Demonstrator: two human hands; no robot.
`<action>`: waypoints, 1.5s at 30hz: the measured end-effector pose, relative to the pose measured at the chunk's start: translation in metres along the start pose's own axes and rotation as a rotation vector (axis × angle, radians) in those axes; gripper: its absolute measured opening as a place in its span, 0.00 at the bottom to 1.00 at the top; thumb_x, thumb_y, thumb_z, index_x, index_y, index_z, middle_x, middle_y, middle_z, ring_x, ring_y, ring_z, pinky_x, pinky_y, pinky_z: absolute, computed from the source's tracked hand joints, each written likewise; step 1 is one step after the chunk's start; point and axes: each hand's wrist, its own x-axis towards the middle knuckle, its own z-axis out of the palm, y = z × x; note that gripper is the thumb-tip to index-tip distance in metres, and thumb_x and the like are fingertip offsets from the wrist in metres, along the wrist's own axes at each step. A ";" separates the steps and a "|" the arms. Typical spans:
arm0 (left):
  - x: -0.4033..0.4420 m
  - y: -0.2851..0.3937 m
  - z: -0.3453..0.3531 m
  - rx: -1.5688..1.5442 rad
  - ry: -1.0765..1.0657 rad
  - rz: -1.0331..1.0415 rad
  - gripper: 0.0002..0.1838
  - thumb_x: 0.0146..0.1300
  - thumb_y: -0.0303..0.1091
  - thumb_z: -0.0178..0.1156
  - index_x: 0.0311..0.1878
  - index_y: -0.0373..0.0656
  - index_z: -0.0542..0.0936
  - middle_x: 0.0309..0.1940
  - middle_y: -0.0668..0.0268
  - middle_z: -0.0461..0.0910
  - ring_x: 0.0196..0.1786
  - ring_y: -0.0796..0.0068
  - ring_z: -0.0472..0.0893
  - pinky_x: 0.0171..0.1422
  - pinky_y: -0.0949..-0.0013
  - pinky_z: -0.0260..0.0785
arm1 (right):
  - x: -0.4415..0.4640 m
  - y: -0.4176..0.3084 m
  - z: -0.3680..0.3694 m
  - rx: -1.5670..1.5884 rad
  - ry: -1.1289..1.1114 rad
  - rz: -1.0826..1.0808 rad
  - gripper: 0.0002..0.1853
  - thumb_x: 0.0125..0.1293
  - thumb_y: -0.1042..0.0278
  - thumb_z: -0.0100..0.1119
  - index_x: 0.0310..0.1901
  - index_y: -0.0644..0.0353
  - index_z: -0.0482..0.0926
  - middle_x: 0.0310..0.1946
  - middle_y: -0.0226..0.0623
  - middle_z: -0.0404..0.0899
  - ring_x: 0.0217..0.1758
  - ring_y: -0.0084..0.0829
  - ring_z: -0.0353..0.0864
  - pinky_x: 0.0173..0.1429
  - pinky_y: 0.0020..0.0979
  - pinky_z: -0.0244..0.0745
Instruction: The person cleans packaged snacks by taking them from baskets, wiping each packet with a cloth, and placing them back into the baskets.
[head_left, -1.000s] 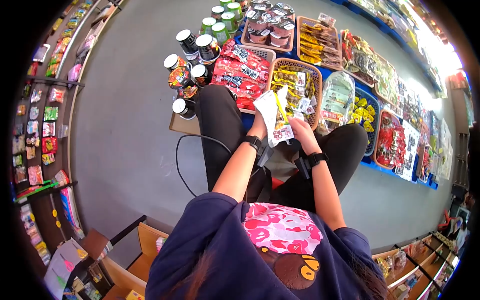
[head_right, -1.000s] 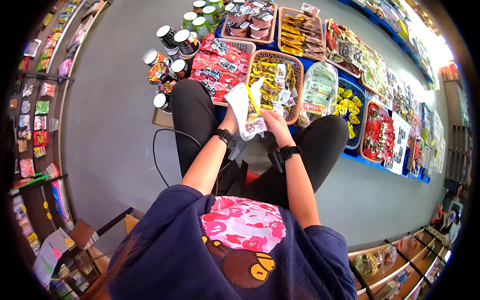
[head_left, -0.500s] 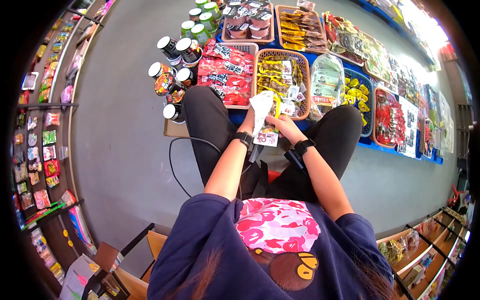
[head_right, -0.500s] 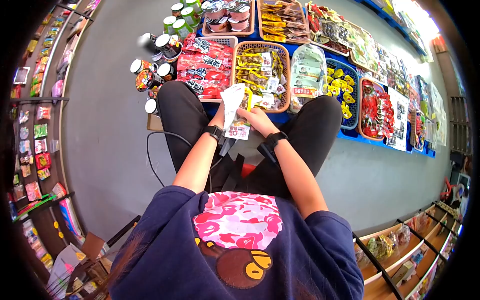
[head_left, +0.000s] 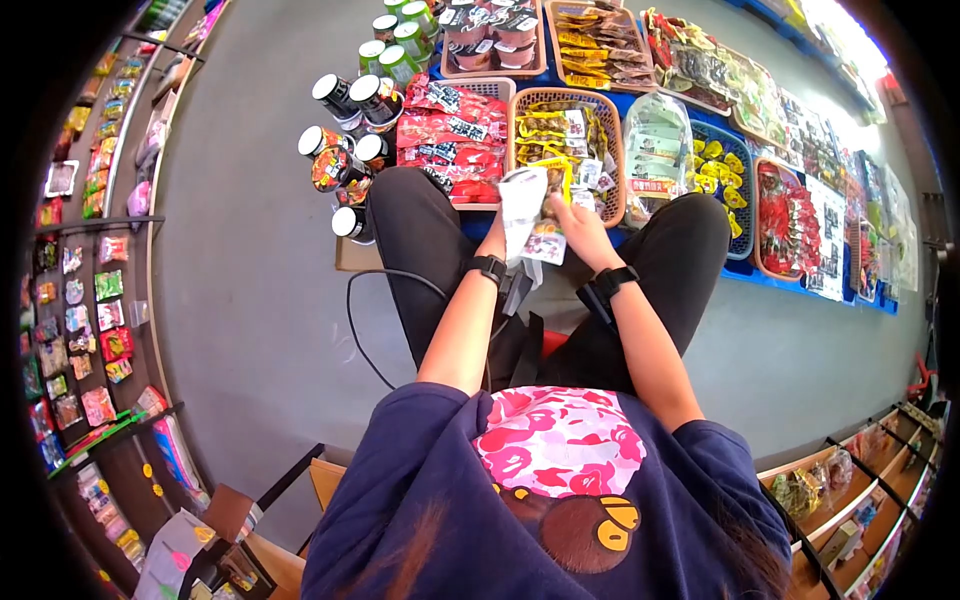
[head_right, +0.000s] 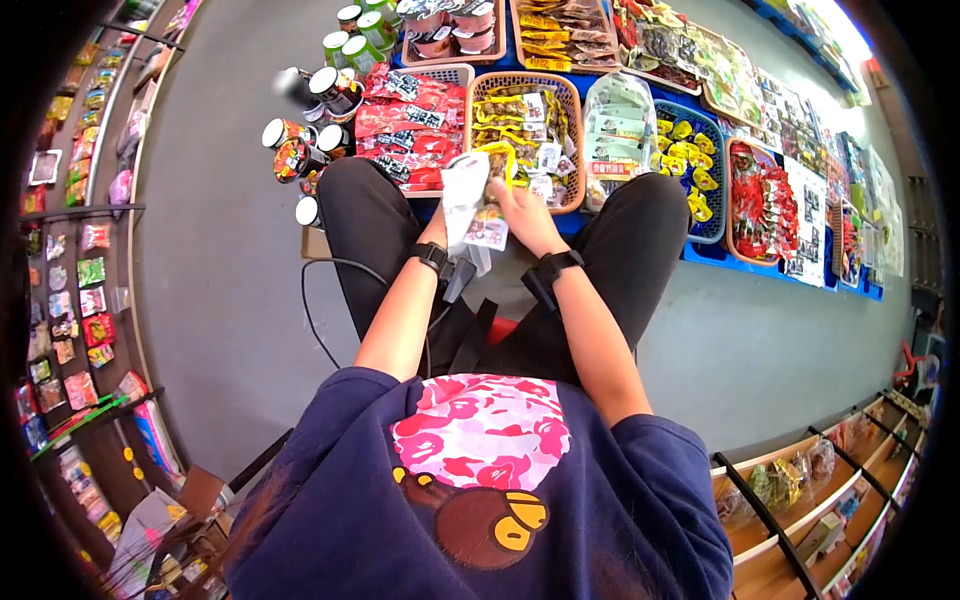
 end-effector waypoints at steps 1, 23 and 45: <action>-0.001 0.009 0.009 0.003 0.003 0.031 0.15 0.64 0.32 0.51 0.53 0.40 0.69 0.44 0.67 0.73 0.43 0.79 0.73 0.47 0.74 0.68 | 0.006 0.004 -0.006 -0.055 -0.037 0.113 0.31 0.68 0.45 0.41 0.25 0.72 0.73 0.20 0.52 0.74 0.27 0.44 0.75 0.37 0.38 0.68; -0.011 0.026 0.030 0.063 -0.088 -0.099 0.17 0.60 0.32 0.56 0.52 0.40 0.73 0.42 0.66 0.77 0.40 0.80 0.76 0.43 0.77 0.69 | 0.013 0.023 -0.011 0.329 0.046 0.004 0.13 0.63 0.65 0.55 0.42 0.67 0.73 0.32 0.35 0.75 0.34 0.18 0.69 0.39 0.24 0.66; -0.008 0.024 0.032 0.315 -0.033 0.200 0.24 0.51 0.32 0.68 0.51 0.37 0.73 0.43 0.66 0.78 0.45 0.77 0.77 0.49 0.73 0.69 | 0.005 0.001 -0.009 0.911 -0.014 0.226 0.11 0.63 0.65 0.56 0.42 0.64 0.79 0.35 0.24 0.78 0.36 0.11 0.72 0.40 0.16 0.65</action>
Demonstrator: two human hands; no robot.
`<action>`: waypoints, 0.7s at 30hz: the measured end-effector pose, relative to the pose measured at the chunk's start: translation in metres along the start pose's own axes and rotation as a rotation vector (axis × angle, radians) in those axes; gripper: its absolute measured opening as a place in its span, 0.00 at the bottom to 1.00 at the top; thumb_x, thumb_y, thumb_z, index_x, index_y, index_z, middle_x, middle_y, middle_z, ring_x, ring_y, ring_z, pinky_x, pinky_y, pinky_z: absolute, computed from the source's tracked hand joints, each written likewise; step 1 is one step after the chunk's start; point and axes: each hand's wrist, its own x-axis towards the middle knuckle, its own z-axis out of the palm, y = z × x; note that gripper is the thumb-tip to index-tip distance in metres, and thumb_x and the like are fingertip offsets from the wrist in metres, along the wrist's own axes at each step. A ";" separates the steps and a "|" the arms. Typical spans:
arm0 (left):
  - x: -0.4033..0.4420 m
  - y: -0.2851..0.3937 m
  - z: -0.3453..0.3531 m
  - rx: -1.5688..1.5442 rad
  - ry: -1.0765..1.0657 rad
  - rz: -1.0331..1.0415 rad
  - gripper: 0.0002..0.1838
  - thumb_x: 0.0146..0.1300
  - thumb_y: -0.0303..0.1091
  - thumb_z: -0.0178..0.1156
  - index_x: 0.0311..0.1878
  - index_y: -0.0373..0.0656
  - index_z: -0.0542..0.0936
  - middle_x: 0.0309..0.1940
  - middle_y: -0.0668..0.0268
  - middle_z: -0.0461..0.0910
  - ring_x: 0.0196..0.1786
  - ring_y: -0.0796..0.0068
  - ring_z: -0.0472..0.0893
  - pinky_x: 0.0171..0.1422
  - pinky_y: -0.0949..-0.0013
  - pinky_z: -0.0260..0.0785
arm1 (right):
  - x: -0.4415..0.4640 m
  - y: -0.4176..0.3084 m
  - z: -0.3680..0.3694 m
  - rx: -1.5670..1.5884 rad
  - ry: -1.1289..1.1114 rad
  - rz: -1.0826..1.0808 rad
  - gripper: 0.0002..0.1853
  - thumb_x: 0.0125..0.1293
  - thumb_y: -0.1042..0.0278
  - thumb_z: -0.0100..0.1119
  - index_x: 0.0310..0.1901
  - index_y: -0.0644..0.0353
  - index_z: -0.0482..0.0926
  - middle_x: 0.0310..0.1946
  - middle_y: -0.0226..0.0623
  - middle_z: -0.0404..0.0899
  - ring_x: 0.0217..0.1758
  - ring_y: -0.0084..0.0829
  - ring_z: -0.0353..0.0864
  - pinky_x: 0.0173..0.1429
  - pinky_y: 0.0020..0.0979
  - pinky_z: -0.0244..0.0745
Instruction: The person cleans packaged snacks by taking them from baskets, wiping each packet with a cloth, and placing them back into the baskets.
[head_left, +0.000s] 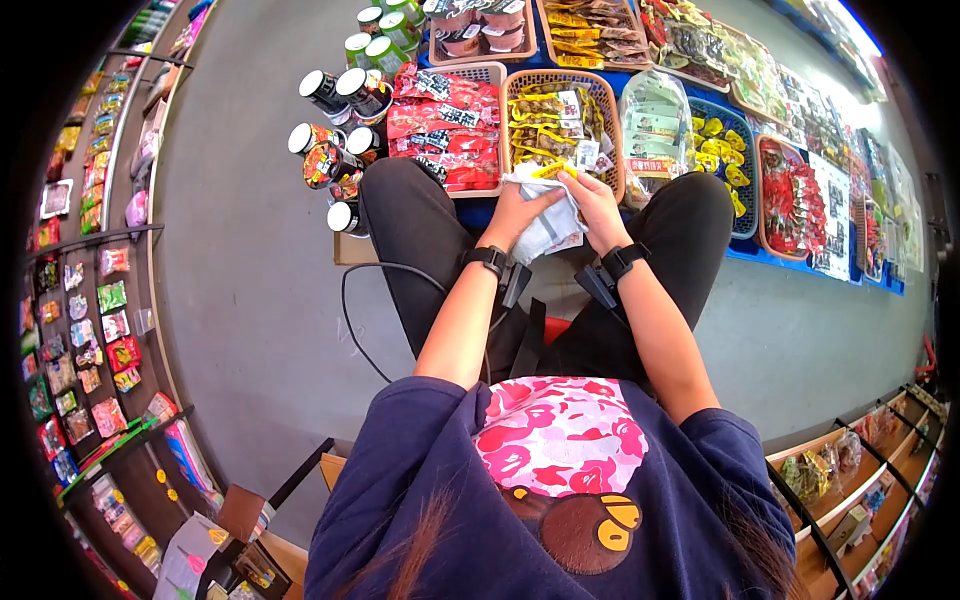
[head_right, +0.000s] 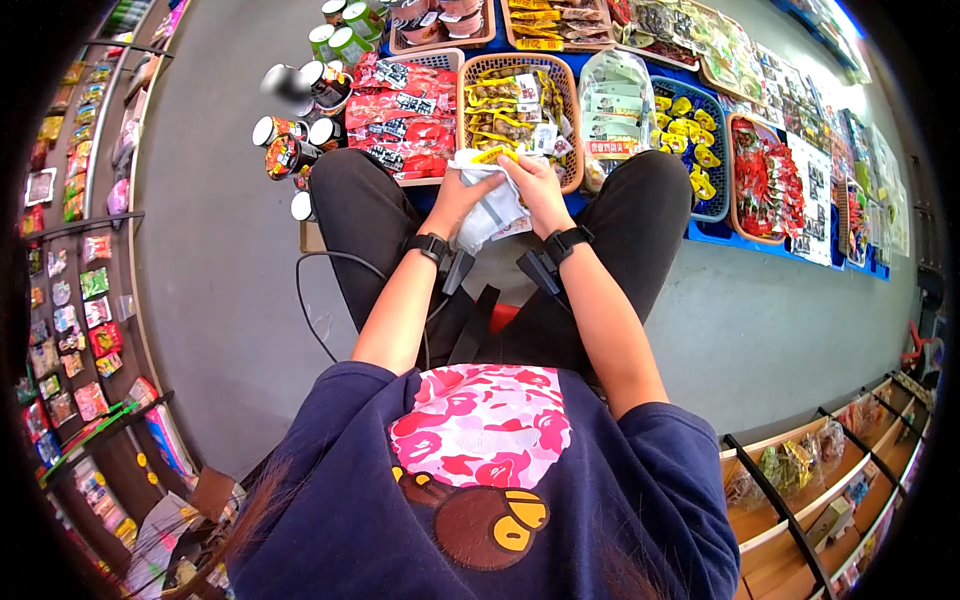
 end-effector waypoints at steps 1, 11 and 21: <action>0.000 0.000 0.000 0.021 -0.006 -0.005 0.24 0.51 0.33 0.68 0.51 0.37 0.73 0.43 0.66 0.78 0.45 0.77 0.77 0.48 0.73 0.69 | 0.000 0.000 0.000 -0.019 0.016 0.004 0.11 0.63 0.66 0.57 0.41 0.64 0.80 0.34 0.24 0.78 0.36 0.11 0.72 0.40 0.17 0.65; -0.002 0.001 0.000 -0.029 -0.091 -0.120 0.23 0.53 0.33 0.66 0.52 0.38 0.73 0.44 0.67 0.77 0.45 0.78 0.76 0.49 0.74 0.68 | 0.006 0.009 -0.004 -0.024 0.153 0.016 0.10 0.62 0.66 0.57 0.41 0.63 0.80 0.32 0.23 0.77 0.33 0.12 0.71 0.37 0.17 0.64; -0.007 -0.005 0.007 0.096 -0.245 -0.312 0.22 0.57 0.36 0.62 0.53 0.39 0.72 0.46 0.67 0.77 0.46 0.77 0.76 0.49 0.73 0.68 | -0.003 0.006 0.004 -0.090 0.139 -0.031 0.15 0.66 0.66 0.51 0.48 0.67 0.75 0.43 0.29 0.76 0.43 0.16 0.72 0.47 0.20 0.66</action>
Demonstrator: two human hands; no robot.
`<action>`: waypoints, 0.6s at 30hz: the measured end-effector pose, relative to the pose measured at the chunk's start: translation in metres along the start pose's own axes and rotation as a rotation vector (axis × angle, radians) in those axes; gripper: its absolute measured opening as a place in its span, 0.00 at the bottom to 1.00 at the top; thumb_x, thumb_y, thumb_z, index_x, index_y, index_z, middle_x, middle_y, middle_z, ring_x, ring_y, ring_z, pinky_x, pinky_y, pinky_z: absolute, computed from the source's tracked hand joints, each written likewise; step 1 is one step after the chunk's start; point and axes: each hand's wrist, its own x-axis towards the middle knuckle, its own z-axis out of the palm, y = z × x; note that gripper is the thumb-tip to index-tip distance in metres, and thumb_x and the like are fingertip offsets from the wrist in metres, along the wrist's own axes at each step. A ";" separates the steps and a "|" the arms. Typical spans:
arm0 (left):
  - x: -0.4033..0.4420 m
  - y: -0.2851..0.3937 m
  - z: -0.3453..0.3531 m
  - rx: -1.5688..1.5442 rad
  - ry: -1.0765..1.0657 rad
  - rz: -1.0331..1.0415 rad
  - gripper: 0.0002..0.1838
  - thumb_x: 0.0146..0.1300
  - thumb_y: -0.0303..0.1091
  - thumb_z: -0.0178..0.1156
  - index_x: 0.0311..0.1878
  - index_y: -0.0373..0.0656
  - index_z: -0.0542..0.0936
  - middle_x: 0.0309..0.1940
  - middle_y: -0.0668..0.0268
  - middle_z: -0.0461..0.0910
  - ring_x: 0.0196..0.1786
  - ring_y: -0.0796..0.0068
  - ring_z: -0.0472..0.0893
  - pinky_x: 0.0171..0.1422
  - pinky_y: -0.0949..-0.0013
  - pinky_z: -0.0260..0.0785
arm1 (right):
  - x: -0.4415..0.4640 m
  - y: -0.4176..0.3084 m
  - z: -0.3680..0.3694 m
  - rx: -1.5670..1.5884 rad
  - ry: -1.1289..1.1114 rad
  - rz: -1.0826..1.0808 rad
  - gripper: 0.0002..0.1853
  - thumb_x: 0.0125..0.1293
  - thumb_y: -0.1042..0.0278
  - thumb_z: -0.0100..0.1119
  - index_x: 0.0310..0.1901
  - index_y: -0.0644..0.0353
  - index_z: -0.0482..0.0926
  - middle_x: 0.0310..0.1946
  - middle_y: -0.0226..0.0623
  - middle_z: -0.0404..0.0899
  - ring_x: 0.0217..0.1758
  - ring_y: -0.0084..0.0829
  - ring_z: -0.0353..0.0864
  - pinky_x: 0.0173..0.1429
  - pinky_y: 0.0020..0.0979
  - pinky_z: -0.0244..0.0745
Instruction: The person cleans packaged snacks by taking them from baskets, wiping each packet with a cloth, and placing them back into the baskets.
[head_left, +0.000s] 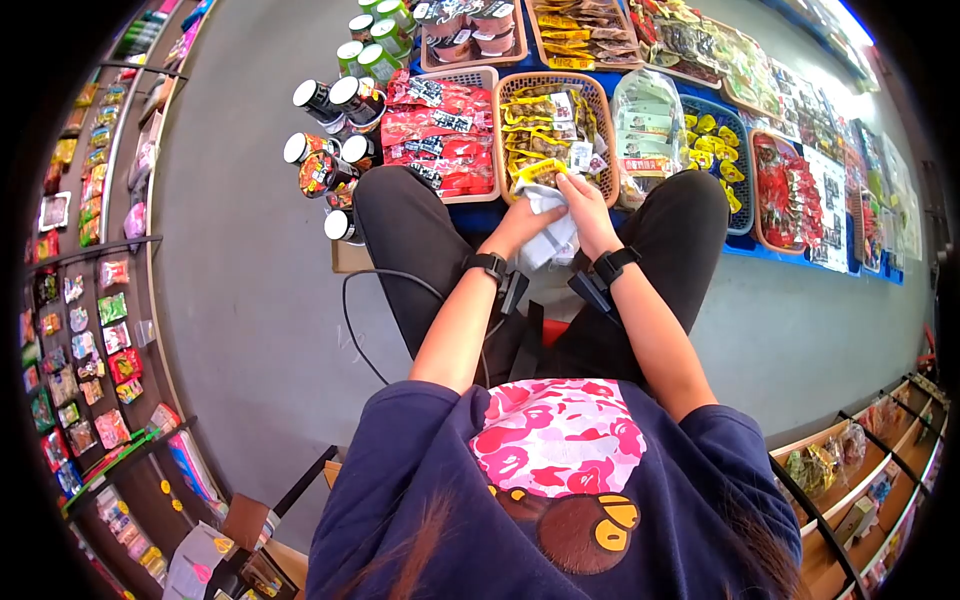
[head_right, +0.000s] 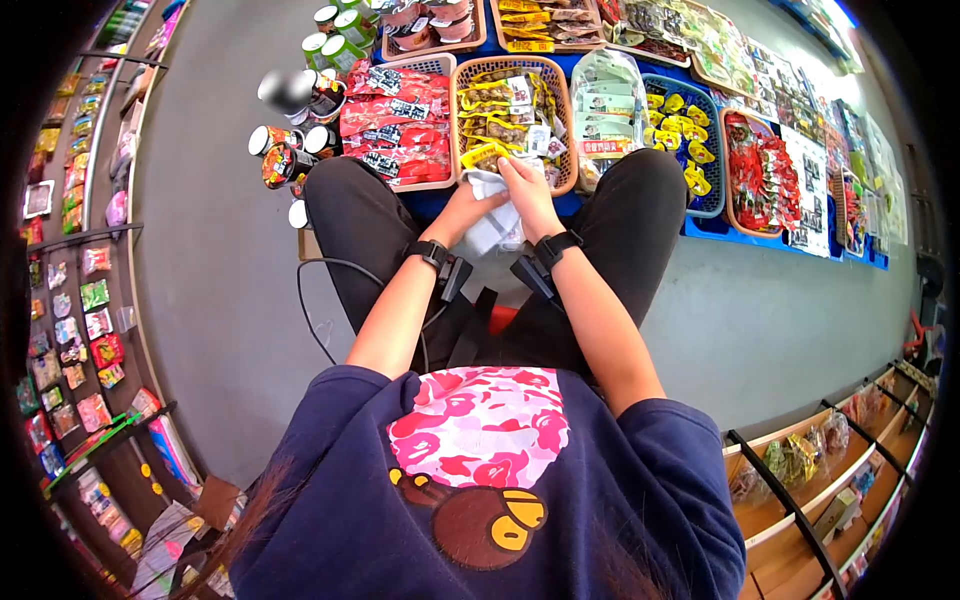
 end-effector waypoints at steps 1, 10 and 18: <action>0.002 -0.003 -0.002 -0.002 0.043 0.007 0.20 0.58 0.36 0.61 0.51 0.39 0.73 0.44 0.67 0.77 0.44 0.78 0.77 0.47 0.74 0.69 | 0.001 0.000 -0.001 -0.001 -0.001 -0.001 0.15 0.66 0.66 0.51 0.48 0.67 0.75 0.43 0.29 0.76 0.43 0.16 0.72 0.47 0.20 0.66; 0.014 -0.014 -0.006 -0.060 0.336 0.128 0.15 0.58 0.34 0.61 0.45 0.36 0.77 0.36 0.66 0.80 0.35 0.79 0.79 0.39 0.76 0.70 | 0.009 0.003 -0.015 0.044 0.009 0.017 0.14 0.64 0.62 0.53 0.47 0.60 0.77 0.40 0.26 0.78 0.37 0.14 0.71 0.38 0.18 0.64; 0.007 -0.025 -0.003 0.406 0.025 -0.023 0.20 0.57 0.40 0.61 0.49 0.38 0.75 0.42 0.64 0.79 0.42 0.74 0.78 0.46 0.71 0.69 | 0.013 -0.019 -0.024 -0.323 -0.271 0.125 0.16 0.59 0.59 0.62 0.40 0.64 0.79 0.32 0.27 0.78 0.35 0.16 0.74 0.37 0.20 0.68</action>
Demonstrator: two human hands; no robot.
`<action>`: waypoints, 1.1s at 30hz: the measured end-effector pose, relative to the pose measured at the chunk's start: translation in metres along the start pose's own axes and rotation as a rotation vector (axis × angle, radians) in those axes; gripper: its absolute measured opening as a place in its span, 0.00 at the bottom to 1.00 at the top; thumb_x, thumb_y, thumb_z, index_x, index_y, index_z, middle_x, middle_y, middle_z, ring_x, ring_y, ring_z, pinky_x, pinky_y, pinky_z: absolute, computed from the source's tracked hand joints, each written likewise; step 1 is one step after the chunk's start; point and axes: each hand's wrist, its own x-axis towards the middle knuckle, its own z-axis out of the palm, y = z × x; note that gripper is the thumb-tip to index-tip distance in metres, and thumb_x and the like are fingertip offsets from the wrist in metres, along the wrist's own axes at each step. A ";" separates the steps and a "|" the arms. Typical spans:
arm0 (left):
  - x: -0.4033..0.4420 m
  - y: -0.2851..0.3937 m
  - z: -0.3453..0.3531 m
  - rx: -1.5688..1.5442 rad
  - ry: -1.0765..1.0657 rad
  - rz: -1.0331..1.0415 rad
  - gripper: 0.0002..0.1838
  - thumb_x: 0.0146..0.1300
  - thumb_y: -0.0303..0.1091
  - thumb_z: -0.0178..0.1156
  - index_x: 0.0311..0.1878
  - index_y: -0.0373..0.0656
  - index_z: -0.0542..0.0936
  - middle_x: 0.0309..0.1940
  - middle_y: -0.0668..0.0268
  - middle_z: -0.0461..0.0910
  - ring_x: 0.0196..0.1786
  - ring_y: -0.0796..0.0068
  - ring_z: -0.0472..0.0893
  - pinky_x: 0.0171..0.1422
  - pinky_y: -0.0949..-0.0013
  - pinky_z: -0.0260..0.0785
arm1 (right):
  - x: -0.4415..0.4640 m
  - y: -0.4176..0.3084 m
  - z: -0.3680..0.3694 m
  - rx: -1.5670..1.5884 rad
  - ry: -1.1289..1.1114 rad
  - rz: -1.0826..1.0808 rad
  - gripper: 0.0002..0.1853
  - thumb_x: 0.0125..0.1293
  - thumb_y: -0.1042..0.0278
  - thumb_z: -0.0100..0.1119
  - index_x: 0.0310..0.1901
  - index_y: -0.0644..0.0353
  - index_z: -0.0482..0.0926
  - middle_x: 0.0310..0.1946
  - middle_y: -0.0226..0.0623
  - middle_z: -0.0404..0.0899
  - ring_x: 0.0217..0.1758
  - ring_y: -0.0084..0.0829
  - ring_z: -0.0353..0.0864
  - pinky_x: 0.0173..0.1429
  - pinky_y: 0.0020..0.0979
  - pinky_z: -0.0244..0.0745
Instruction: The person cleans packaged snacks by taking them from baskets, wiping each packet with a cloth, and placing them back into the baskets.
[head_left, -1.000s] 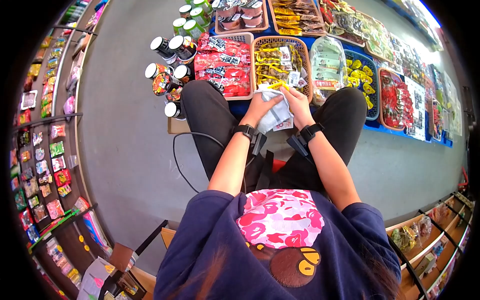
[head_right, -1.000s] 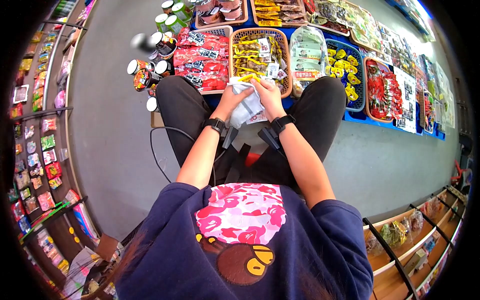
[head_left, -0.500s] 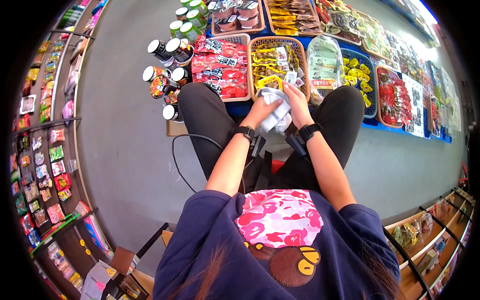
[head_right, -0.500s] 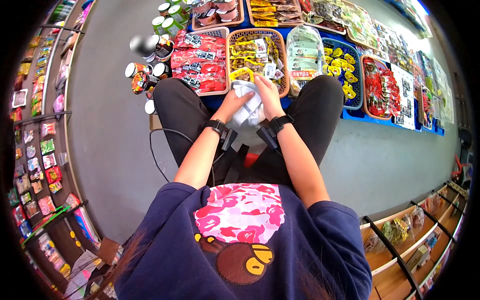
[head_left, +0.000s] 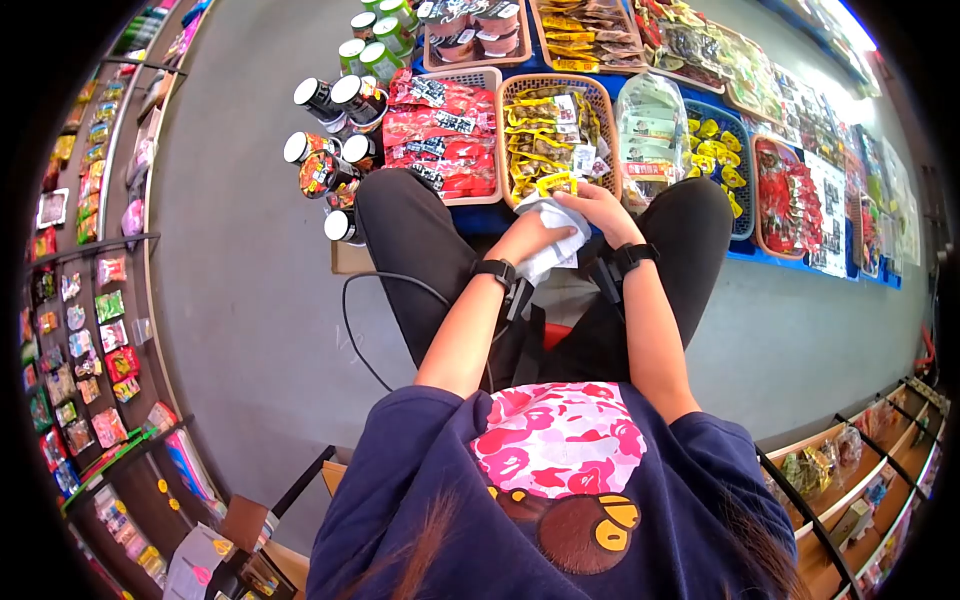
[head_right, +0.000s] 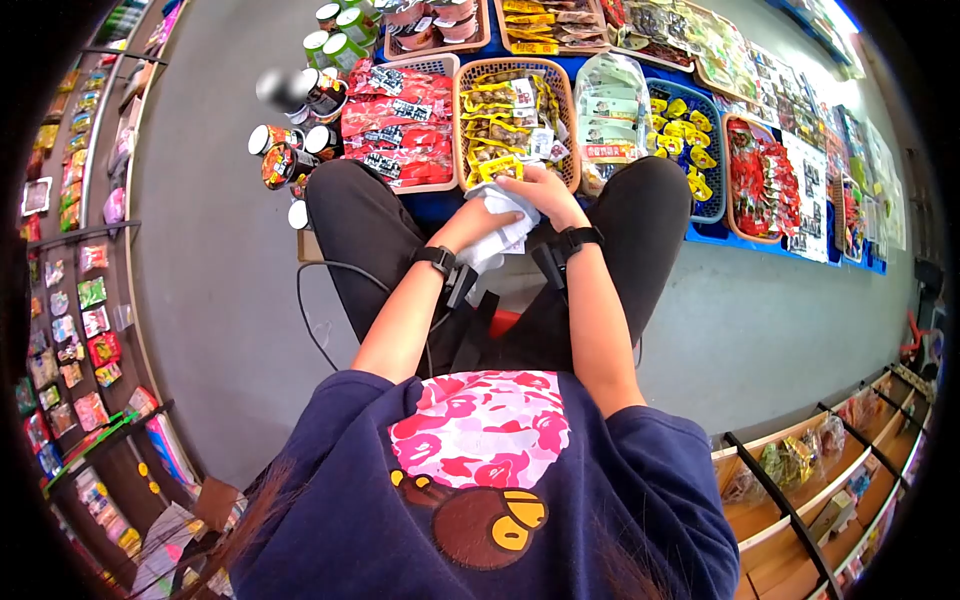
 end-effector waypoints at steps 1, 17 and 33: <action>-0.005 0.011 -0.002 -0.032 -0.036 -0.012 0.22 0.55 0.42 0.62 0.49 0.37 0.75 0.43 0.60 0.79 0.44 0.70 0.78 0.48 0.69 0.69 | 0.001 0.000 -0.004 -0.026 0.018 0.046 0.16 0.59 0.59 0.62 0.41 0.64 0.79 0.33 0.27 0.78 0.35 0.17 0.74 0.38 0.21 0.69; -0.013 0.022 -0.015 0.208 0.020 -0.233 0.28 0.61 0.54 0.47 0.40 0.34 0.79 0.35 0.45 0.78 0.42 0.50 0.78 0.48 0.60 0.69 | 0.088 0.023 -0.042 -0.983 0.264 -0.562 0.09 0.57 0.68 0.55 0.38 0.60 0.79 0.27 0.45 0.78 0.33 0.46 0.77 0.39 0.39 0.71; 0.004 0.045 -0.032 0.166 0.057 -0.330 0.27 0.61 0.54 0.47 0.36 0.36 0.80 0.27 0.47 0.78 0.35 0.49 0.79 0.42 0.57 0.69 | 0.171 0.087 -0.090 -1.142 0.698 -0.151 0.21 0.59 0.66 0.51 0.53 0.63 0.68 0.47 0.53 0.71 0.47 0.54 0.72 0.49 0.46 0.70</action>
